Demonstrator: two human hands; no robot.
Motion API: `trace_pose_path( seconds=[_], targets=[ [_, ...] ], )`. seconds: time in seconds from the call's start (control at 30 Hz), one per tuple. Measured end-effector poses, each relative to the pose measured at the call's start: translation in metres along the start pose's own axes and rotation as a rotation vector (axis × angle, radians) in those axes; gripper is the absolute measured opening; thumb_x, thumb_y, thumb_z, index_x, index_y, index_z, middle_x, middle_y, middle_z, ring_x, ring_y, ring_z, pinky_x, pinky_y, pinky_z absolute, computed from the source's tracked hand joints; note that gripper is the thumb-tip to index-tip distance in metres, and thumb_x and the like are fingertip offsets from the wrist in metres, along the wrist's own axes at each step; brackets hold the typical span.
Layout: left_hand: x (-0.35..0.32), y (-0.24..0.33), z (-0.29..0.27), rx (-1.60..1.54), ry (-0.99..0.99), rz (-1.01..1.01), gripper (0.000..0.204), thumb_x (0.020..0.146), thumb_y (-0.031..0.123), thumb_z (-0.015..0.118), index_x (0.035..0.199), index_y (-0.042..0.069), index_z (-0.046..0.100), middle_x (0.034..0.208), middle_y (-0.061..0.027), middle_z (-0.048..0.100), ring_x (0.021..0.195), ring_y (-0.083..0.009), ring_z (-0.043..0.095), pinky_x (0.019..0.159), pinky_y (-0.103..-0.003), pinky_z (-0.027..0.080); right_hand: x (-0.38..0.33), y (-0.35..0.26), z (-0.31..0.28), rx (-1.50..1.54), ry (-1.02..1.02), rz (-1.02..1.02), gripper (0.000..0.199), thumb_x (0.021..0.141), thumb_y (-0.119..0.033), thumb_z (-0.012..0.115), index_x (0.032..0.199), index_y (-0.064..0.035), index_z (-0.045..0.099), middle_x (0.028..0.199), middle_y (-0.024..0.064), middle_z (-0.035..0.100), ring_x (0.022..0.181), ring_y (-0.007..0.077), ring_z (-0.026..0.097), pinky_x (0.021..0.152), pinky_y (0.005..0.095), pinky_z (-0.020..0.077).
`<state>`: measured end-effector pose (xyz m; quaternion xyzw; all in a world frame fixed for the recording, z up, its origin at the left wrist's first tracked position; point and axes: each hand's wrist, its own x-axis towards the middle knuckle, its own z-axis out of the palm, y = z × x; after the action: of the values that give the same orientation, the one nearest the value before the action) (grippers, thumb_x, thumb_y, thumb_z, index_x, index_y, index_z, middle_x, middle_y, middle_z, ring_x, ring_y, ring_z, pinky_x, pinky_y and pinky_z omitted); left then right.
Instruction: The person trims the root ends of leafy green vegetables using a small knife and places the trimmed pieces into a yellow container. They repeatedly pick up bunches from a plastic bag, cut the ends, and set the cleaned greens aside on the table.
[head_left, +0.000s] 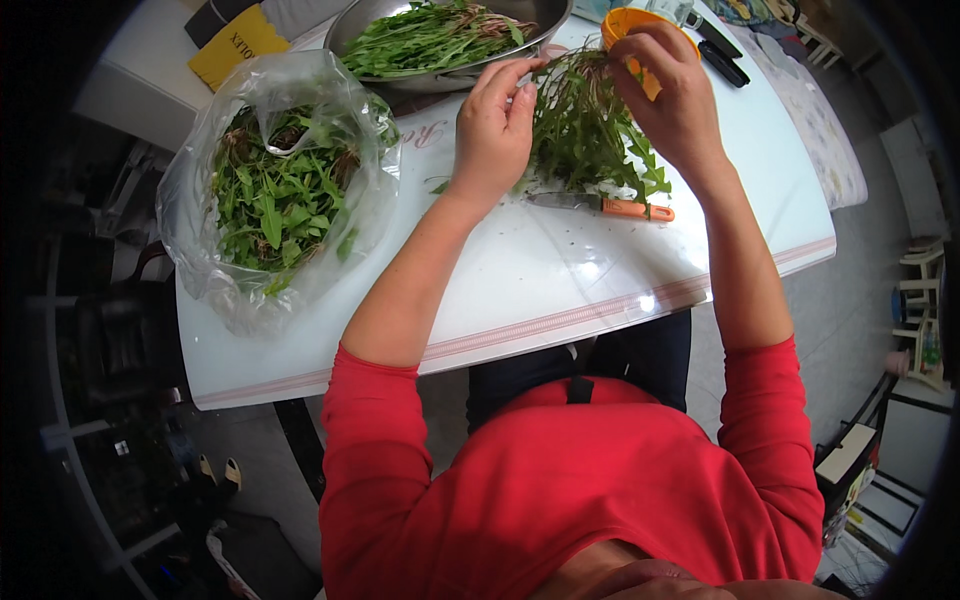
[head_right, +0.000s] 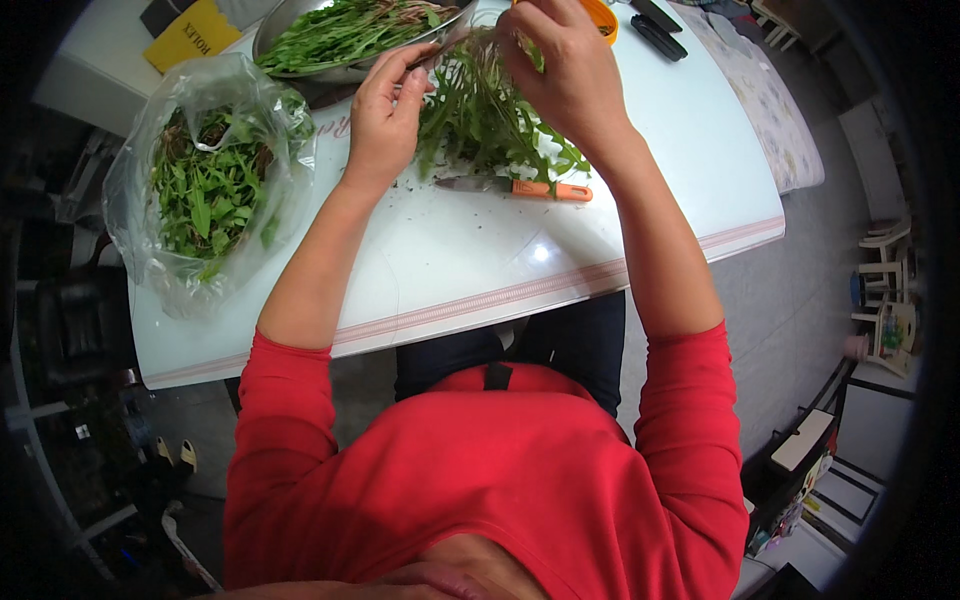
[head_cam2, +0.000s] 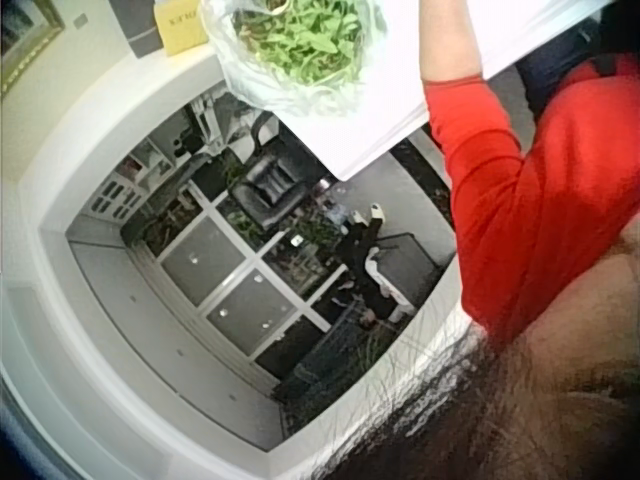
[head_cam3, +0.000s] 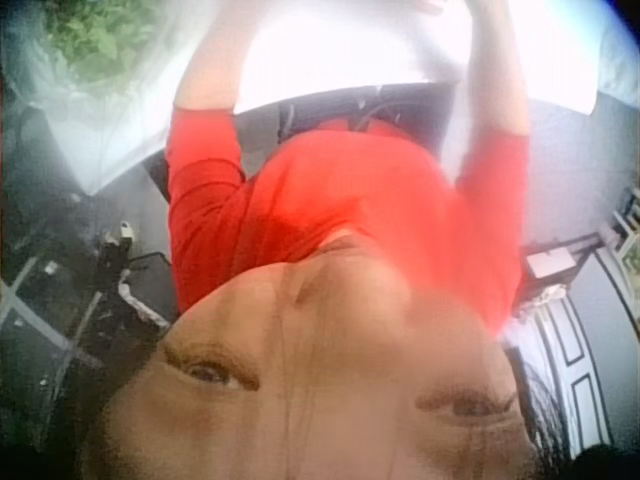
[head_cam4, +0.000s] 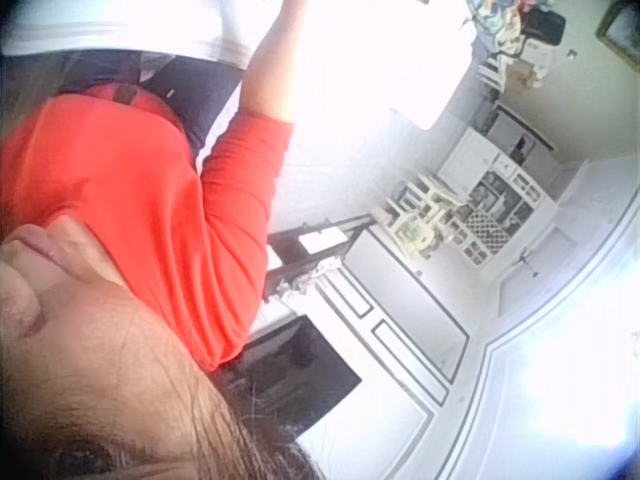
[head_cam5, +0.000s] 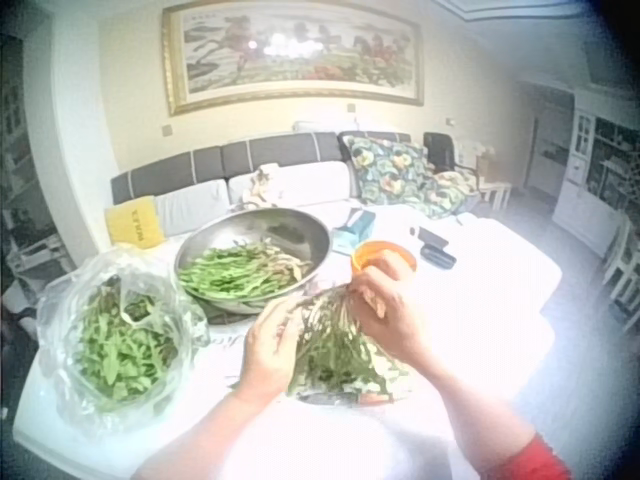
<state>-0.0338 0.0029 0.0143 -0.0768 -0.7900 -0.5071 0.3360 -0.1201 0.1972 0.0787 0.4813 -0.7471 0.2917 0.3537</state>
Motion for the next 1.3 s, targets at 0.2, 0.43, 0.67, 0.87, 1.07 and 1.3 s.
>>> trace_pose_path(
  seconds=[0.2,0.43,0.67,0.87,1.07,1.3],
  targets=[
    [0.007,0.008,-0.007,-0.214,-0.004,-0.16,0.029,0.105,0.012,0.052,0.13,0.002,0.064,0.105,-0.0026,0.067,0.085,-0.0071,0.06,0.071,-0.023,0.049,0.008,-0.009,-0.005,0.091,-0.11,-0.153,0.019,0.085,-0.001,0.074,0.101,-0.0053,0.067,0.115,0.0089,0.064,0.111,0.0296,0.062,0.091,0.0387,0.0514],
    [0.013,-0.015,-0.018,-0.254,-0.238,-0.264,0.031,0.1,0.007,0.058,0.13,0.003,0.064,0.105,0.0023,0.068,0.087,-0.003,0.057,0.072,-0.02,0.045,0.013,-0.025,-0.003,0.241,-0.176,-0.257,0.021,0.083,0.001,0.073,0.101,-0.0069,0.067,0.114,0.0084,0.063,0.105,0.0289,0.061,0.087,0.0395,0.0493],
    [0.015,-0.011,-0.026,-0.392,-0.415,-0.383,0.025,0.096,0.006,0.063,0.12,0.004,0.071,0.103,0.0041,0.069,0.089,-0.0027,0.057,0.078,-0.021,0.045,0.009,-0.027,0.004,0.266,-0.136,-0.227,0.023,0.081,0.0,0.075,0.101,-0.0075,0.067,0.114,0.0085,0.063,0.104,0.0295,0.061,0.086,0.0401,0.0481],
    [0.021,0.001,-0.029,-0.437,-0.249,-0.415,0.015,0.096,0.012,0.067,0.107,0.004,0.073,0.091,0.0045,0.067,0.075,-0.0024,0.053,0.068,-0.021,0.044,0.005,-0.03,-0.006,0.163,-0.081,-0.234,0.026,0.077,0.002,0.078,0.099,-0.0065,0.067,0.113,0.0086,0.065,0.104,0.0292,0.062,0.087,0.0402,0.0485],
    [0.027,0.013,-0.052,-0.531,-0.084,-0.434,0.015,0.097,0.011,0.066,0.109,0.003,0.069,0.087,0.0025,0.065,0.061,-0.0038,0.045,0.056,-0.022,0.041,-0.023,-0.019,-0.012,0.085,0.064,-0.108,0.024,0.078,0.005,0.076,0.098,-0.0048,0.066,0.112,0.009,0.066,0.105,0.0274,0.064,0.091,0.0378,0.0495],
    [0.027,0.033,-0.074,-0.587,0.129,-0.338,0.015,0.097,0.009,0.065,0.109,0.001,0.067,0.09,0.0,0.066,0.062,-0.0058,0.045,0.057,-0.024,0.041,-0.028,-0.005,-0.008,0.203,0.091,0.095,0.014,0.086,0.002,0.07,0.098,-0.0008,0.064,0.11,0.0092,0.065,0.105,0.024,0.064,0.091,0.0331,0.0499]
  ],
)
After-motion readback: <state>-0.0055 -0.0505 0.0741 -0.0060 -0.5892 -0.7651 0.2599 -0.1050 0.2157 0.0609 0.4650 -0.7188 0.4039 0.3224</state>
